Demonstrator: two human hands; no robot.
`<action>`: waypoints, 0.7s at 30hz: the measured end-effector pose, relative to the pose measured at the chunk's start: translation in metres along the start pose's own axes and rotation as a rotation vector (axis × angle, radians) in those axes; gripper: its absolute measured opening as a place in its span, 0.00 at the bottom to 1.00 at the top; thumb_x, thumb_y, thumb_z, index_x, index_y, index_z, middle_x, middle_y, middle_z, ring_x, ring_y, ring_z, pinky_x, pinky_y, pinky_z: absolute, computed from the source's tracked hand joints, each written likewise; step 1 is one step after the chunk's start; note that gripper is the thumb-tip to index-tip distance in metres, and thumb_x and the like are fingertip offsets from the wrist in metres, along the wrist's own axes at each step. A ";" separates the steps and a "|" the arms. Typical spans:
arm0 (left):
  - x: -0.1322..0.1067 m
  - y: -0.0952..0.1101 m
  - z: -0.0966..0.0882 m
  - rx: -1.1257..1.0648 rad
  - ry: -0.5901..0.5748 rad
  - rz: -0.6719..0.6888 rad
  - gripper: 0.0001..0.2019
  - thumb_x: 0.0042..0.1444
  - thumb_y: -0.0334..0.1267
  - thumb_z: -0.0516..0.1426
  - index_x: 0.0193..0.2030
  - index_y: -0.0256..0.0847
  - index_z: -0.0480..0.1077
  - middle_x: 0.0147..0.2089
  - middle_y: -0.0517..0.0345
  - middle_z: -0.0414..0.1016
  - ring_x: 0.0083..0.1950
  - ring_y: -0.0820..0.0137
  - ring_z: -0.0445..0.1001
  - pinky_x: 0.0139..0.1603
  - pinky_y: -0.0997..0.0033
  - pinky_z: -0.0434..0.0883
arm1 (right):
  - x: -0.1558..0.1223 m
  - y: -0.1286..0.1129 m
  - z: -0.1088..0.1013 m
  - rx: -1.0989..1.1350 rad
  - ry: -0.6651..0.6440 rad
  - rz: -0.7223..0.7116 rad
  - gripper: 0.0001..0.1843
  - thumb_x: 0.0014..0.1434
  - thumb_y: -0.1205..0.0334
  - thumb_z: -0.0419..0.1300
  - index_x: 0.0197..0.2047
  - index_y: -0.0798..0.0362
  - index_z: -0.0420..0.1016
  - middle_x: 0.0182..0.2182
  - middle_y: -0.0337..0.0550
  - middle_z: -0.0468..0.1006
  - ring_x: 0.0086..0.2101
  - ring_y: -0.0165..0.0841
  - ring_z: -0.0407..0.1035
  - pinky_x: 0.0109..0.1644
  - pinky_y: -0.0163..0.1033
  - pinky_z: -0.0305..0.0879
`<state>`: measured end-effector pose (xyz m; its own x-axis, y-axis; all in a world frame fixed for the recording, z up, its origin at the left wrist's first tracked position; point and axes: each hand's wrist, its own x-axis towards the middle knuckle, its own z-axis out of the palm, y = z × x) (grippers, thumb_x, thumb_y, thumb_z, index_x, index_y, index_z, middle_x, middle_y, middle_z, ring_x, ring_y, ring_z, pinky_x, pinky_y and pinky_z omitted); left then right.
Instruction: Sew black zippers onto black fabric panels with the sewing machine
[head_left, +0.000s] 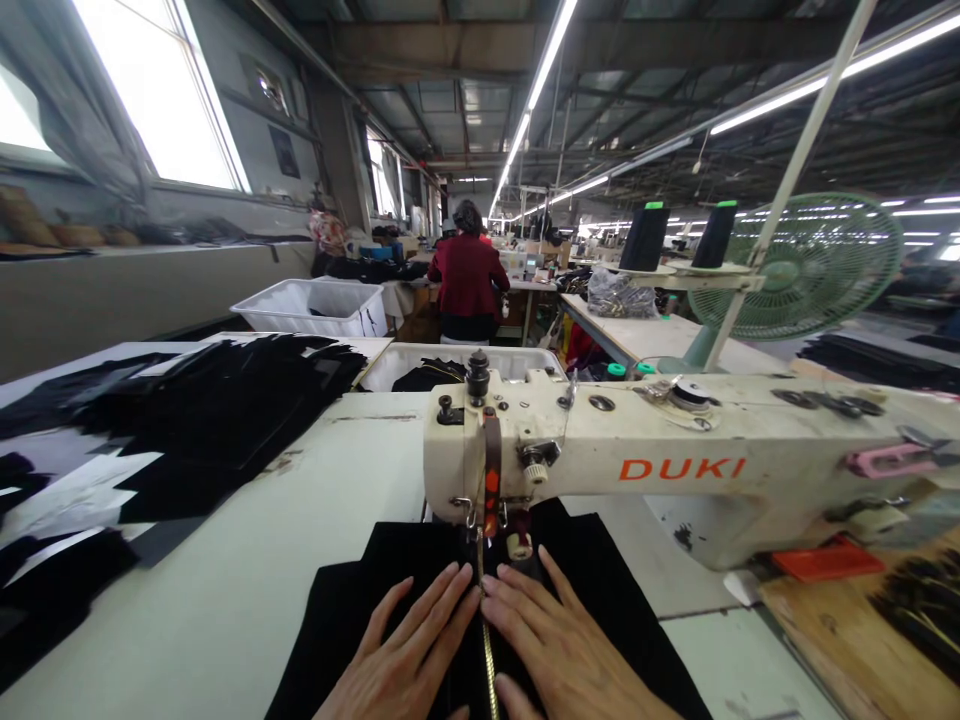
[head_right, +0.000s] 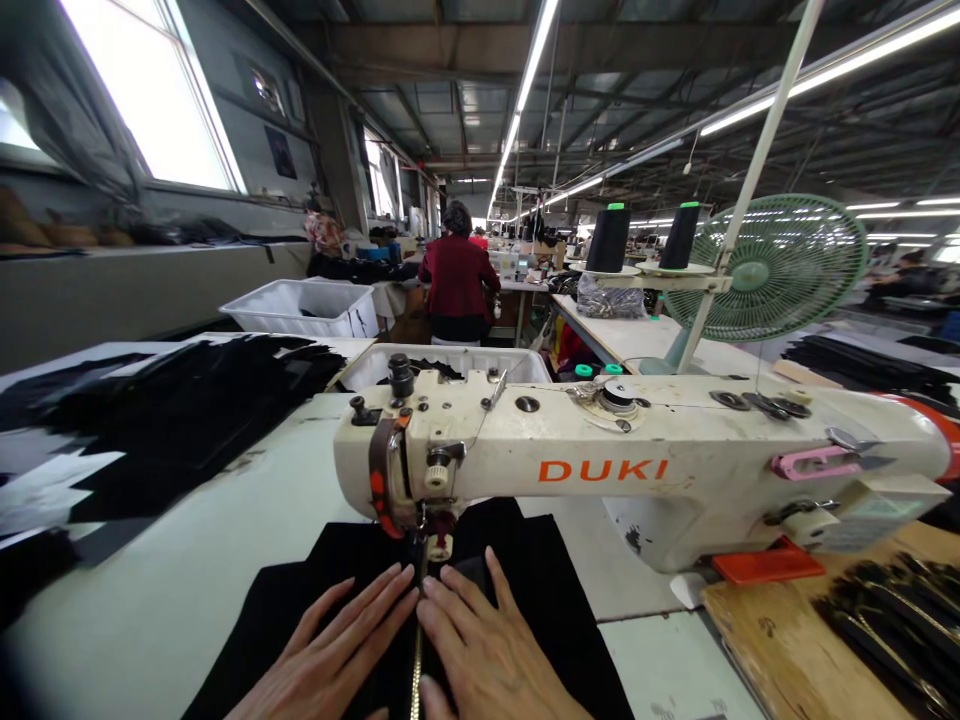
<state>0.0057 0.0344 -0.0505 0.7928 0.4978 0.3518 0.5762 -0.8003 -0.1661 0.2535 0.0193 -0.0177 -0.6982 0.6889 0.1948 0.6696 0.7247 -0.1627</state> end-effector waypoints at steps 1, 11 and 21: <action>0.001 0.000 -0.001 -0.005 -0.007 -0.005 0.39 0.62 0.44 0.57 0.75 0.38 0.44 0.71 0.48 0.57 0.68 0.58 0.63 0.64 0.58 0.67 | 0.000 0.001 0.002 -0.018 0.008 -0.012 0.26 0.63 0.65 0.57 0.64 0.56 0.65 0.64 0.46 0.65 0.63 0.39 0.59 0.71 0.53 0.43; 0.004 -0.004 0.000 -0.009 -0.026 0.011 0.40 0.61 0.44 0.58 0.75 0.37 0.45 0.71 0.49 0.57 0.69 0.58 0.62 0.65 0.57 0.65 | 0.000 0.006 0.005 -0.087 0.045 -0.047 0.23 0.63 0.64 0.58 0.61 0.55 0.68 0.61 0.45 0.69 0.61 0.38 0.64 0.71 0.50 0.47; 0.013 -0.006 -0.011 -0.126 -0.049 -0.016 0.43 0.57 0.39 0.58 0.76 0.41 0.41 0.72 0.50 0.56 0.69 0.56 0.61 0.67 0.53 0.62 | 0.003 0.005 0.006 -0.059 -0.010 -0.012 0.23 0.64 0.61 0.57 0.62 0.54 0.68 0.62 0.46 0.69 0.61 0.40 0.64 0.70 0.53 0.48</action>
<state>0.0100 0.0417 -0.0346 0.7945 0.5238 0.3071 0.5614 -0.8265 -0.0427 0.2532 0.0246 -0.0238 -0.7087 0.6804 0.1866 0.6746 0.7309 -0.1034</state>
